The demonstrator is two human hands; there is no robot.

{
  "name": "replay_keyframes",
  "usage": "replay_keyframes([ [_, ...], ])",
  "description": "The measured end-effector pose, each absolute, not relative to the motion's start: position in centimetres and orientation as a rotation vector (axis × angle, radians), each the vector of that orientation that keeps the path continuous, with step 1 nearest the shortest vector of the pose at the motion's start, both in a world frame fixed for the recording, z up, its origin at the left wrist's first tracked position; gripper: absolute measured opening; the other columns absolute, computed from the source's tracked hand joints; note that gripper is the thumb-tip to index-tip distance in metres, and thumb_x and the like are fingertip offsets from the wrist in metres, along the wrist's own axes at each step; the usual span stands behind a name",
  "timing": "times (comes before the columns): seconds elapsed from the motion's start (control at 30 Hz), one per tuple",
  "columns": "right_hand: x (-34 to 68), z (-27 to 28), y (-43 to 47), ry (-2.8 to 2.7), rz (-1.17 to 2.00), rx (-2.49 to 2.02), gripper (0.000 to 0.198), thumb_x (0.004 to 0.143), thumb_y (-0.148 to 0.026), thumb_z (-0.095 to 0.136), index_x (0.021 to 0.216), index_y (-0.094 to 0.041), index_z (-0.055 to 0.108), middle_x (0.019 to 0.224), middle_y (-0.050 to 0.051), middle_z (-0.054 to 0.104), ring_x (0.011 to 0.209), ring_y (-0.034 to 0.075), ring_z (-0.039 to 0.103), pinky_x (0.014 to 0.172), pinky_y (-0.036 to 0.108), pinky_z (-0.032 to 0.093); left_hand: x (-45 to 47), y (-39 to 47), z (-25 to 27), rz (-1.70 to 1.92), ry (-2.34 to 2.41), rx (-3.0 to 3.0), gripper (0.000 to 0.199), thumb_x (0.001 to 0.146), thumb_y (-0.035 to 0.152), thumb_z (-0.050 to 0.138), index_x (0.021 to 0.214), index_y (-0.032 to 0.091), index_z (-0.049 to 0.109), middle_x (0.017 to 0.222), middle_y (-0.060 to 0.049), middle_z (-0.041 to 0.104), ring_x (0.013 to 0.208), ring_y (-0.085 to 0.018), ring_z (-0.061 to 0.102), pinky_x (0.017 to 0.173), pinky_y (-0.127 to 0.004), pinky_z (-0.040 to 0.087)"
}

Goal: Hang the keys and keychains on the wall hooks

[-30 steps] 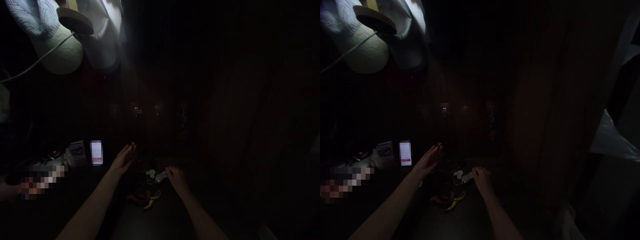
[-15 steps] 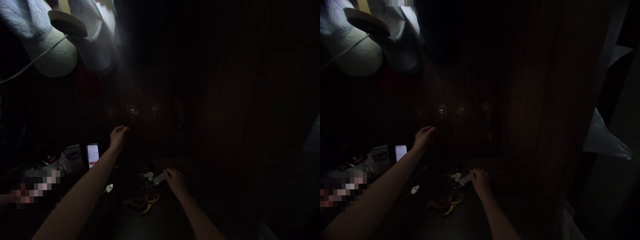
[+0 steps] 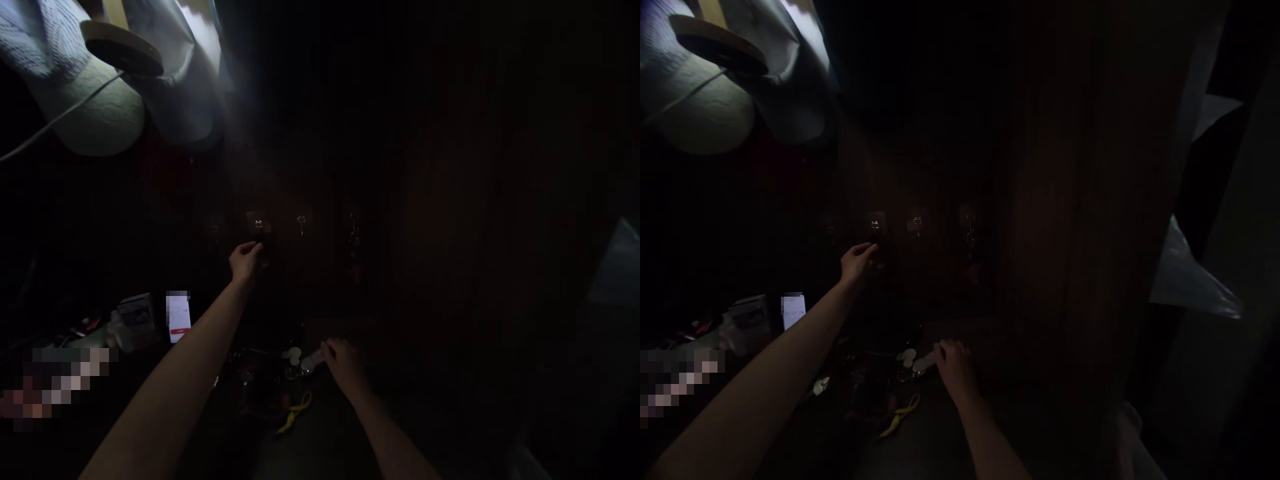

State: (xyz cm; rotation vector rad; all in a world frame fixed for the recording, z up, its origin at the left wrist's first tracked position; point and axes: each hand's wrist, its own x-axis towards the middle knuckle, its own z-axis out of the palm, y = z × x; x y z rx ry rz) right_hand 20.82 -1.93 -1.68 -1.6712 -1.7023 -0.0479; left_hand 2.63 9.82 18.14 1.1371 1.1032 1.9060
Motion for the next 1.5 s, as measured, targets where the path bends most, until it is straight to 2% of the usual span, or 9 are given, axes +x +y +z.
replay_keyframes([
  [0.1, 20.8, -1.6, -1.9, -1.702, -0.048, -1.687, 0.029, 0.089, -0.025, 0.04, 0.069, -0.022, 0.06, 0.075, 0.002, 0.066, 0.074, 0.015, 0.057, 0.068, 0.024, 0.034, 2.9, 10.2, 17.7, 1.873, 1.079, 1.115, 0.027, 0.055, 0.023, 0.075, 0.077, 0.013, 0.063, 0.055, 0.003, 0.055, 0.044, -0.007, 0.047, 0.047, -0.021, 0.039],
  [0.4, 21.0, -1.7, -1.8, -1.712, -0.042, -1.682, 0.027, 0.089, -0.025, 0.041, 0.072, -0.021, 0.061, 0.079, 0.002, 0.067, 0.078, 0.015, 0.058, 0.071, 0.024, 0.034, 2.8, 11.1, 15.6, 1.786, 1.007, 1.013, 0.031, 0.055, 0.027, 0.076, 0.08, 0.013, 0.062, 0.059, 0.0, 0.059, 0.049, -0.009, 0.054, 0.05, -0.022, 0.042],
  [0.67, 21.0, -2.2, -1.7, -1.715, -0.081, -1.659, 0.03, 0.09, -0.027, 0.038, 0.07, -0.022, 0.06, 0.078, 0.002, 0.066, 0.076, 0.015, 0.058, 0.069, 0.024, 0.034, 2.3, 9.8, 13.7, 1.706, 0.835, 0.882, 0.016, 0.073, 0.028, 0.067, 0.084, 0.017, 0.062, 0.091, -0.006, 0.069, 0.084, -0.011, 0.065, 0.075, -0.022, 0.048],
  [0.9, 21.0, -2.2, -1.6, -1.71, -0.058, -1.653, 0.032, 0.09, -0.028, 0.036, 0.068, -0.021, 0.059, 0.075, 0.002, 0.065, 0.074, 0.015, 0.057, 0.068, 0.023, 0.035, 1.7, 7.7, 10.3, 1.626, 0.825, 0.765, 0.009, 0.079, 0.026, 0.06, 0.086, 0.019, 0.06, 0.11, -0.008, 0.065, 0.096, -0.014, 0.064, 0.084, -0.026, 0.046],
  [1.27, 20.9, -1.7, -1.8, -1.706, -0.003, -1.646, 0.031, 0.088, -0.029, 0.037, 0.069, -0.02, 0.06, 0.073, 0.003, 0.065, 0.072, 0.015, 0.056, 0.067, 0.023, 0.035, 0.4, 4.4, 4.6, 1.601, 0.887, 0.669, 0.006, 0.08, 0.022, 0.058, 0.085, 0.019, 0.058, 0.094, -0.006, 0.069, 0.079, -0.011, 0.066, 0.076, -0.024, 0.047],
  [1.5, 20.9, -1.6, -1.8, -1.729, 0.002, -1.651, 0.031, 0.088, -0.028, 0.038, 0.066, -0.021, 0.059, 0.071, 0.002, 0.063, 0.07, 0.014, 0.056, 0.065, 0.023, 0.034, -1.4, 1.9, 2.0, 1.623, 0.96, 0.789, 0.016, 0.074, 0.028, 0.063, 0.085, 0.017, 0.06, 0.087, -0.005, 0.069, 0.076, -0.013, 0.066, 0.076, -0.025, 0.049],
])
